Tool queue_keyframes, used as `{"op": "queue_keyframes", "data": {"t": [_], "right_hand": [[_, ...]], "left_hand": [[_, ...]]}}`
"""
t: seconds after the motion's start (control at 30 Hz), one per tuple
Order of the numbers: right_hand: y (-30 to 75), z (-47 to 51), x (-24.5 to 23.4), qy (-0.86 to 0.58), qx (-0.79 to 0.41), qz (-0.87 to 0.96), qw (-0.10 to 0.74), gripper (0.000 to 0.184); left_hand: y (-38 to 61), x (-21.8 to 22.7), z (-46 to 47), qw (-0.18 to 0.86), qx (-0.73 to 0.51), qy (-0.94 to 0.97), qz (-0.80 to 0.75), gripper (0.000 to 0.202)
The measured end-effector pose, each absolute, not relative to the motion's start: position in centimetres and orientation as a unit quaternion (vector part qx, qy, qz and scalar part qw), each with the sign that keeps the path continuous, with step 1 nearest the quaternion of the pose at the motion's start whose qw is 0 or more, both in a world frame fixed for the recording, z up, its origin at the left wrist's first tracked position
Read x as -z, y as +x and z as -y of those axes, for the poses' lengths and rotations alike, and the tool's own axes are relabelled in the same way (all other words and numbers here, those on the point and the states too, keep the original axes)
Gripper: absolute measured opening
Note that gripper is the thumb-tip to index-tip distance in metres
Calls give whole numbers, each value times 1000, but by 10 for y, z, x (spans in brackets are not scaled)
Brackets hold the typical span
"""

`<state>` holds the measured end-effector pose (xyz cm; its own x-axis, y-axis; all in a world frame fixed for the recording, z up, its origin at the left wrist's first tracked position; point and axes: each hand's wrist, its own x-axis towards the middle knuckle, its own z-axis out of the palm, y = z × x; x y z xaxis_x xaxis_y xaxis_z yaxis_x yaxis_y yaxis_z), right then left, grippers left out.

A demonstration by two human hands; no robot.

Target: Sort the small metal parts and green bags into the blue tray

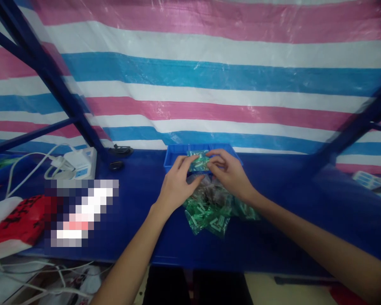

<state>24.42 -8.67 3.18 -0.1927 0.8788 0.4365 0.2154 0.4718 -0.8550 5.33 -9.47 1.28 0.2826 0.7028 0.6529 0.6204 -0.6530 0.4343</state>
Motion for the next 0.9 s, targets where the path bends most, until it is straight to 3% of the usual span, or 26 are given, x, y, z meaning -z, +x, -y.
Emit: {"op": "queue_keyframes", "data": {"t": [0.23,0.33,0.47,0.57,0.77,0.9], "right_hand": [[220,30,-59,-365,-360,745,427,28],[210,1,-63,-376,-277,787,403,19],[195,-30,-63,-415,-117,851,301,13],[183,-41,-57,-409,-87,872,255,12],[157,-51,-45,-382,-57,903,187,11],[154,-51,-43,-391,-30,901,187,9]], "left_hand": [[38,-31,69,-12,-446,735,-510,26],[29,-45,46,-23,-398,728,-558,24],[17,-59,16,95,-264,749,-600,9],[8,-60,6,105,-257,739,-614,21],[-3,-43,3,44,-287,742,-604,22],[-8,-30,-3,0,-321,714,-623,22]]}}
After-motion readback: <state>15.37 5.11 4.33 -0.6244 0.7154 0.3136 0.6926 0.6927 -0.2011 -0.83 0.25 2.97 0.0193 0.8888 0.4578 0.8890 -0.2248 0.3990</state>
